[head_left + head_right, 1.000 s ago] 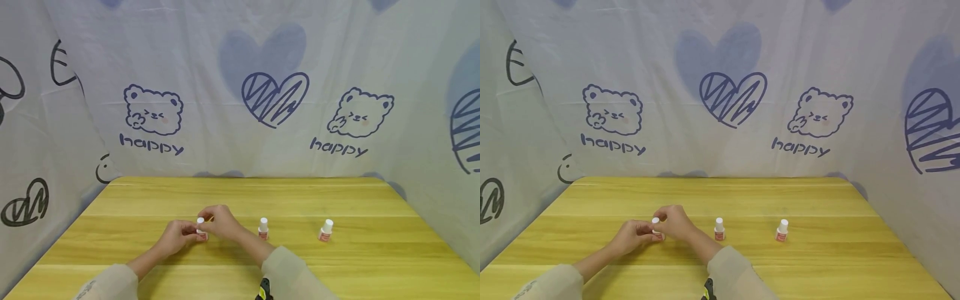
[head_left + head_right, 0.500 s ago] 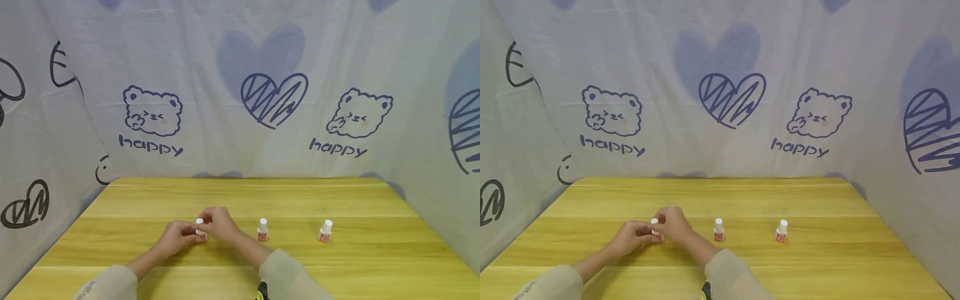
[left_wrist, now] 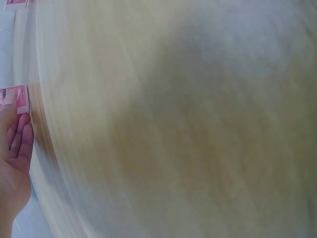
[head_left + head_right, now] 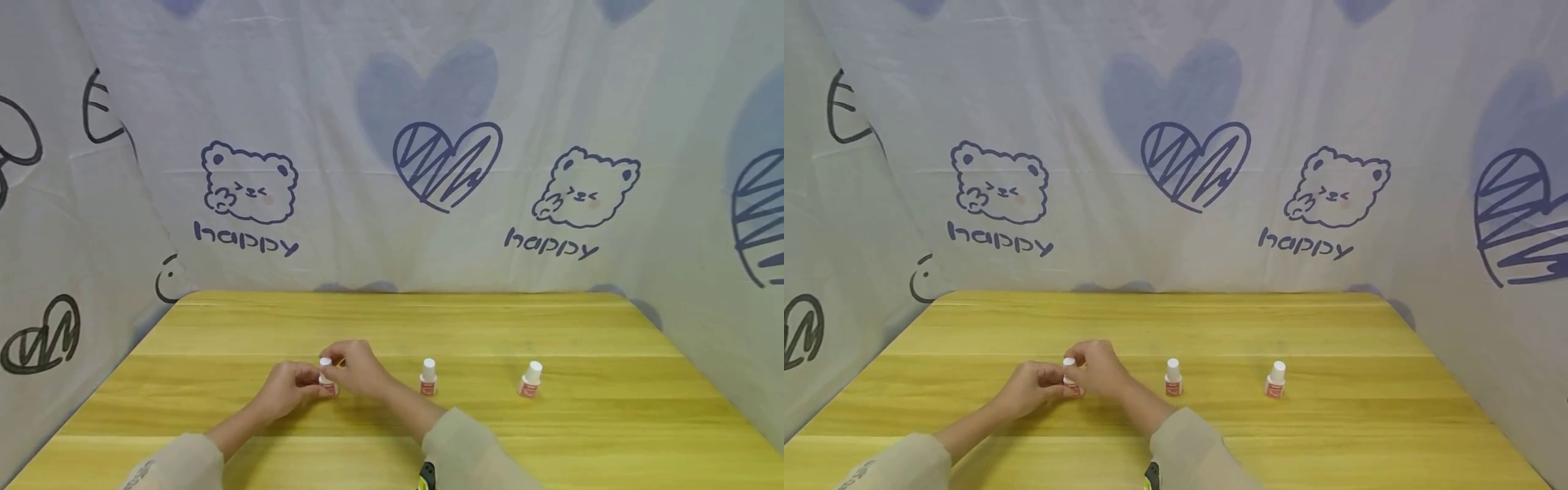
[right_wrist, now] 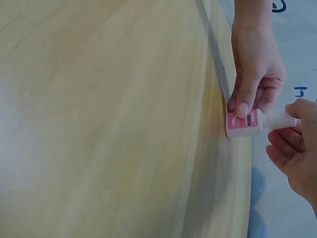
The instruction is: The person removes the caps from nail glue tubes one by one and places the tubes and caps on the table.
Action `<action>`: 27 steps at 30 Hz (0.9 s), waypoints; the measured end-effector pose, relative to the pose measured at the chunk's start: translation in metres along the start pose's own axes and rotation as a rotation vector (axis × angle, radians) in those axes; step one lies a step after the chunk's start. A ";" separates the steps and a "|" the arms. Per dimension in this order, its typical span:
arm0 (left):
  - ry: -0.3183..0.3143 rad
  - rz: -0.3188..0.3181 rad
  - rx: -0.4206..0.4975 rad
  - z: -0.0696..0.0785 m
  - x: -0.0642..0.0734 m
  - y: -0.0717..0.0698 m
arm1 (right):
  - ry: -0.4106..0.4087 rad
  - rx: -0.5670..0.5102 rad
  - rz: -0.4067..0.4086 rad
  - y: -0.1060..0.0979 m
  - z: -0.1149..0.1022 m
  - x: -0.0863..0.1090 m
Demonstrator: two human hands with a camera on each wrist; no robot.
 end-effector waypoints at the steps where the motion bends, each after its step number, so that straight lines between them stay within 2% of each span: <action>1: 0.001 -0.001 0.003 0.000 0.000 0.000 | 0.008 -0.008 0.019 0.001 0.000 0.000; 5: 0.016 0.007 0.002 0.001 0.001 -0.001 | 0.077 -0.029 0.088 0.004 0.000 0.001; 10: 0.012 0.025 -0.012 0.003 0.001 -0.001 | 0.171 -0.035 0.125 0.005 0.003 0.003; 13: 0.004 0.029 -0.015 0.003 0.000 0.000 | 0.175 -0.040 0.123 0.005 0.004 0.004; 21: -0.011 0.021 -0.022 0.000 0.000 -0.001 | 0.095 -0.001 0.077 0.002 0.000 0.001; 27: -0.003 0.010 -0.038 0.001 0.000 -0.001 | 0.112 -0.010 0.061 -0.001 0.000 -0.001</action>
Point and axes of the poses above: each hand's wrist, its own x-axis away from the middle knuckle, its own y-axis out of the palm, z = x × y, the point moved 3 cm from there along -x, towards the middle knuckle
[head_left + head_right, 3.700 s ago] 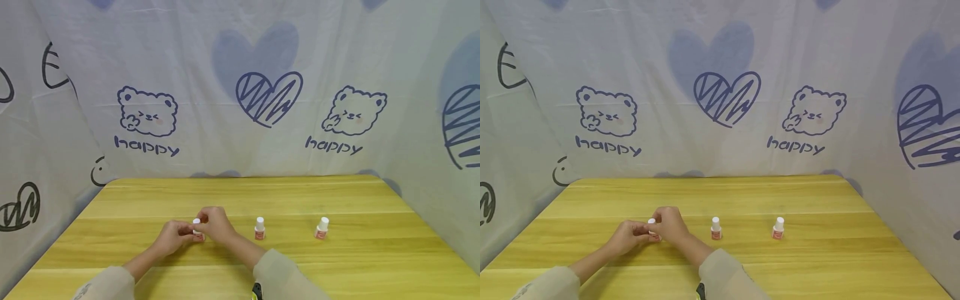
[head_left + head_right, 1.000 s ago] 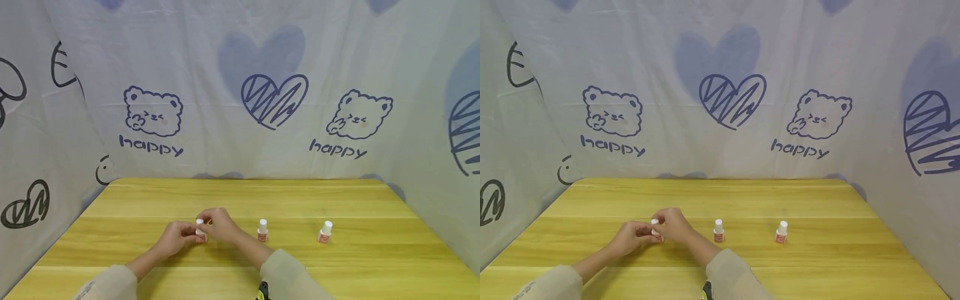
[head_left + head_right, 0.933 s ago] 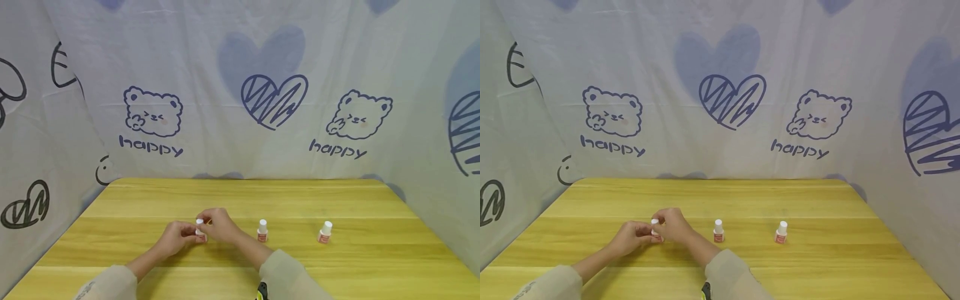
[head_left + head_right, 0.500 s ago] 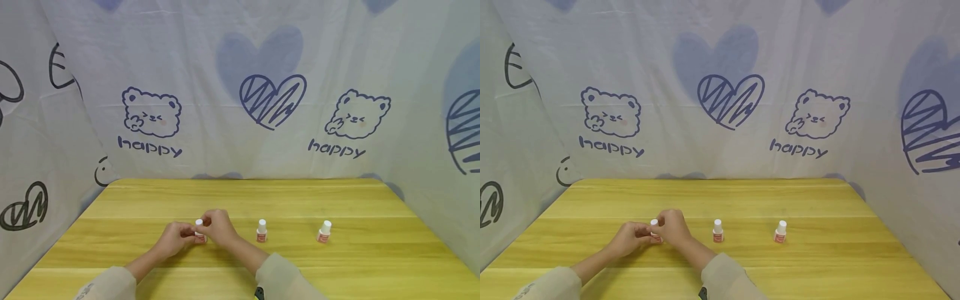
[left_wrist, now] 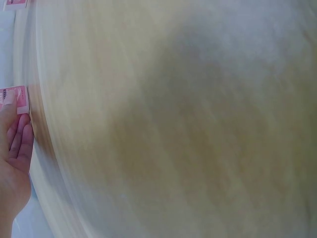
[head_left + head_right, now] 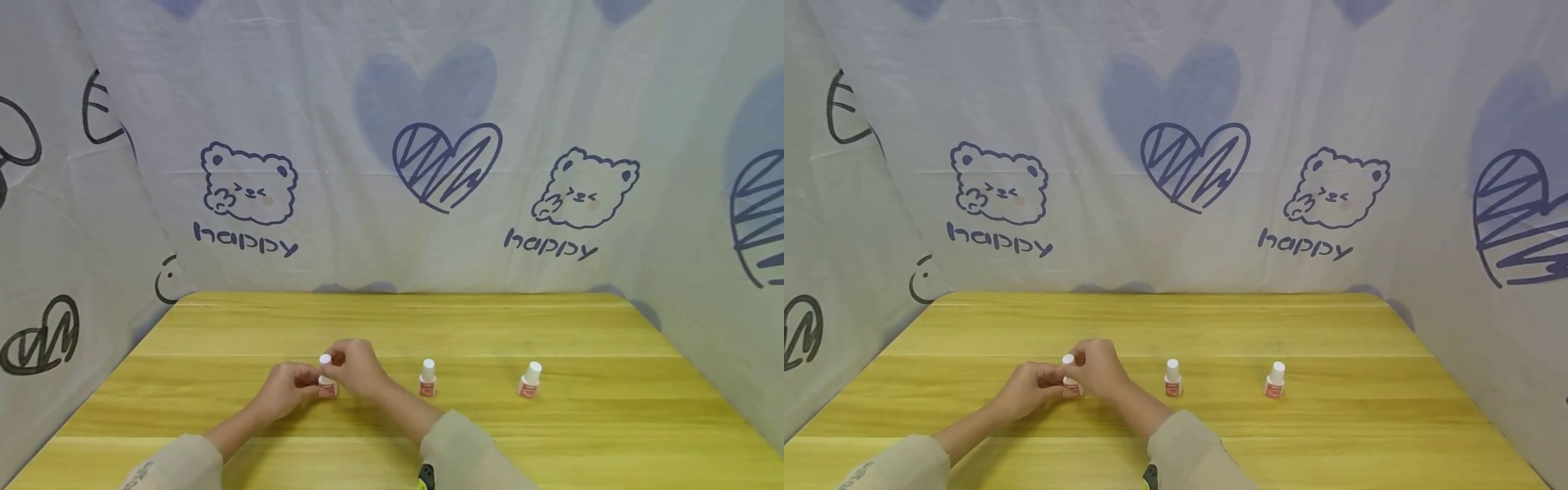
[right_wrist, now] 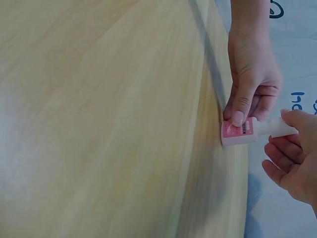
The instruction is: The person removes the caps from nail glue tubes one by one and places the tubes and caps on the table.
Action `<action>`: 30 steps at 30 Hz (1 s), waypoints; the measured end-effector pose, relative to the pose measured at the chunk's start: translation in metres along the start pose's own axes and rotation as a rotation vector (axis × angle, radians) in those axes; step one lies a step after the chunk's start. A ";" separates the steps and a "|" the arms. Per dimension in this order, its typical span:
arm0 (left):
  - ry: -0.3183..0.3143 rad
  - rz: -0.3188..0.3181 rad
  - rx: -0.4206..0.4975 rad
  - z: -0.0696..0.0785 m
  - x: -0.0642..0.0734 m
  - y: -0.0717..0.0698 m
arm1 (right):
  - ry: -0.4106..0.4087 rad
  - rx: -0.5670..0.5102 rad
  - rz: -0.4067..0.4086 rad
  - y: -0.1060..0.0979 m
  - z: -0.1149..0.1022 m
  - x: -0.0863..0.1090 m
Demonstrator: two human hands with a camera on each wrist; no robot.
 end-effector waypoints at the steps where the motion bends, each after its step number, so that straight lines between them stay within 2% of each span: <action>1: 0.000 -0.003 0.002 0.000 0.000 0.000 | 0.004 -0.009 0.004 -0.001 0.000 0.000; 7: -0.015 -0.014 0.038 -0.001 0.000 0.001 | 0.016 -0.074 0.035 -0.006 -0.001 -0.001; 14: -0.036 -0.028 0.112 -0.004 0.000 0.002 | 0.021 -0.086 0.041 -0.011 -0.003 -0.002; 30: -0.016 -0.018 0.073 -0.005 0.001 0.003 | 0.041 -0.093 0.022 -0.020 0.002 0.010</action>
Point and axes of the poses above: each hand's wrist, its own x-axis away from the middle knuckle, its own y-axis out of the palm, z = x × y, the point moved 3 cm from there along -x, towards the middle knuckle
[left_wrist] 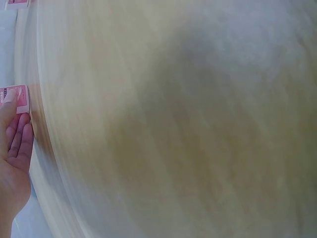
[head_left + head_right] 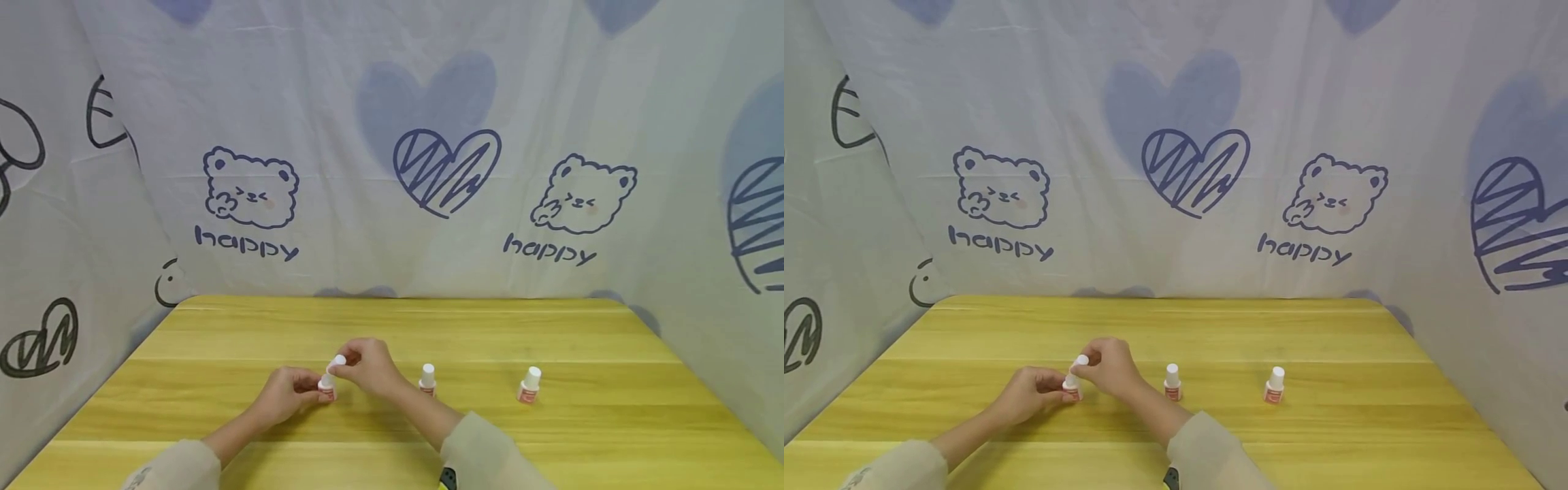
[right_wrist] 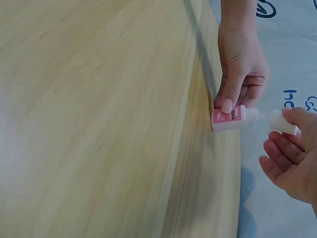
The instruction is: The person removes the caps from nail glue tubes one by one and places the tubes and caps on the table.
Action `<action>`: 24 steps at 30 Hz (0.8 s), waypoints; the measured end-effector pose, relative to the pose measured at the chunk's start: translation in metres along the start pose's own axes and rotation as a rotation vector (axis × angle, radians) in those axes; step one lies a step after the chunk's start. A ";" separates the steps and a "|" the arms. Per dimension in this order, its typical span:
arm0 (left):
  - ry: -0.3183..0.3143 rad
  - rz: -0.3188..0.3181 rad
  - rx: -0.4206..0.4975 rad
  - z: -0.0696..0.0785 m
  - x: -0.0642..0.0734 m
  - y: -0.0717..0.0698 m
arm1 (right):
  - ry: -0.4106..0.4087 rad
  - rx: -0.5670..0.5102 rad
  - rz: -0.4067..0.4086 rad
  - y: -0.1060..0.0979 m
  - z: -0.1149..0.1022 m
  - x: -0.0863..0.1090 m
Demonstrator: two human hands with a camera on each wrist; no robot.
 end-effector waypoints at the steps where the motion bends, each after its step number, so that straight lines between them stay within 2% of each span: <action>1: 0.000 0.003 -0.003 0.000 0.000 0.000 | -0.003 0.001 0.001 0.000 0.001 0.001; 14: -0.036 0.002 -0.009 0.003 0.000 0.000 | 0.005 0.005 -0.010 -0.005 0.006 0.009; 24: -0.028 0.016 -0.011 0.005 0.000 0.000 | 0.008 0.044 -0.041 -0.004 0.007 0.009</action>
Point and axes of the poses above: each hand's wrist, its own x-axis away from the middle knuckle, its own y-axis out of the palm, z = x × y, the point moved 3 cm from there along -x, towards the middle knuckle
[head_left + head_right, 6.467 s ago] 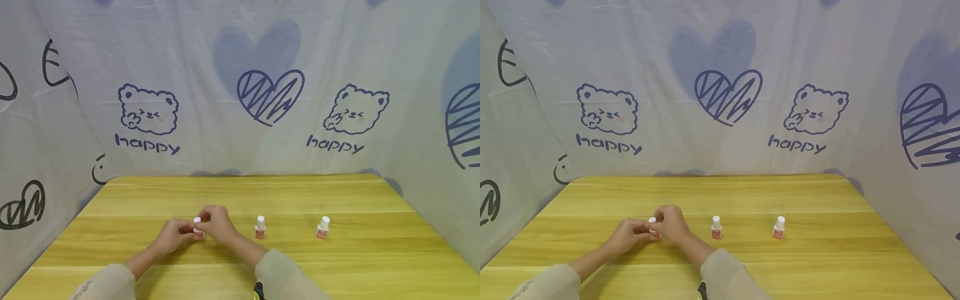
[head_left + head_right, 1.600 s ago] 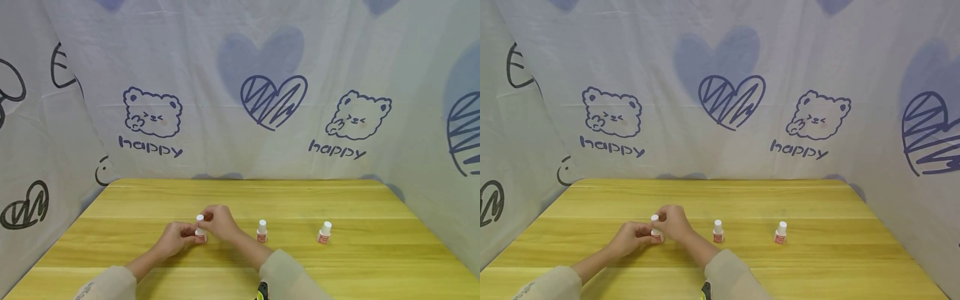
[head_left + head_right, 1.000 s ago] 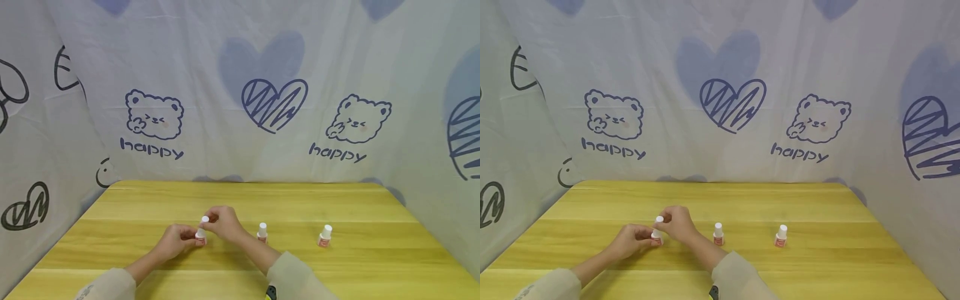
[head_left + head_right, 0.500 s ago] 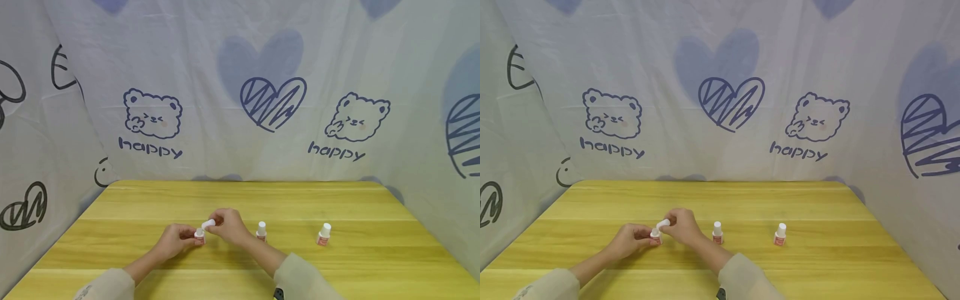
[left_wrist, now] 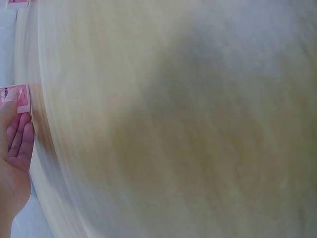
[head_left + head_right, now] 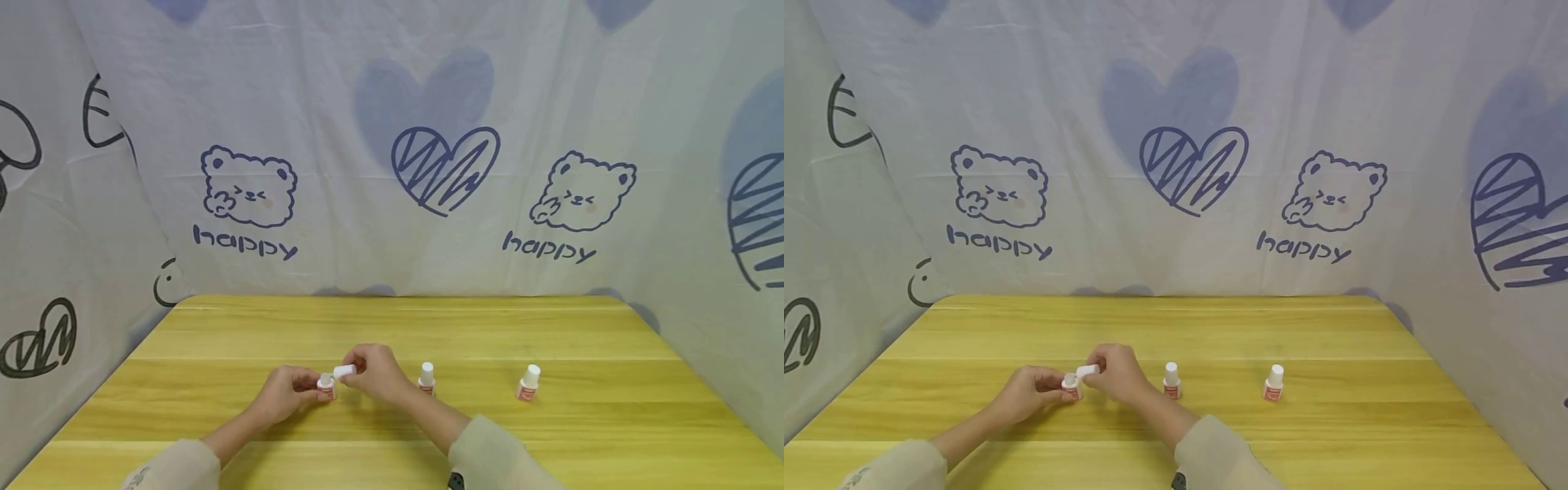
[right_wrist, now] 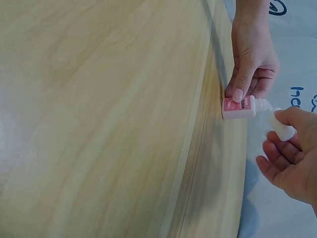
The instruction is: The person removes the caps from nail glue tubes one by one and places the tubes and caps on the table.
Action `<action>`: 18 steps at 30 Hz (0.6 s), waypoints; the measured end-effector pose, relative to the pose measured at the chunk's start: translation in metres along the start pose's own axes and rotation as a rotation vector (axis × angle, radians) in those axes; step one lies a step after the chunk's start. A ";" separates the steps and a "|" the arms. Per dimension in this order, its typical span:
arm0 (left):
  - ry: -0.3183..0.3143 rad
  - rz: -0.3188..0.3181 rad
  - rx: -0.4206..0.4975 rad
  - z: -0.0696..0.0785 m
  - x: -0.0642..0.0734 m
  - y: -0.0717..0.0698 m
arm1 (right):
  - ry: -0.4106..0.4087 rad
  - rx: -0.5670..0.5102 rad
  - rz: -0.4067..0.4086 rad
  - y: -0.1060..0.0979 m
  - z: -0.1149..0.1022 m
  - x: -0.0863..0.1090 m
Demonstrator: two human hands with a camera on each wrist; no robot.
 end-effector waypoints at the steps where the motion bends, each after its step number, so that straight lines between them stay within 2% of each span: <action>1: 0.002 0.000 -0.001 0.000 0.000 0.000 | -0.005 0.019 -0.009 0.000 0.000 0.000; 8: -0.010 -0.003 -0.028 0.001 0.000 -0.001 | -0.031 0.109 -0.075 0.005 0.001 0.000; 12: -0.003 -0.003 -0.041 0.001 0.000 -0.001 | -0.044 0.155 -0.062 0.008 0.002 0.002; 18: 0.021 0.001 -0.031 0.003 0.000 -0.002 | -0.041 0.166 -0.040 0.009 0.002 0.007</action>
Point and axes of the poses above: each hand's wrist, its own x-axis away from the middle knuckle, its own y-axis out of the palm, z = x × y, the point moved 3 cm from there along -x, towards the middle knuckle
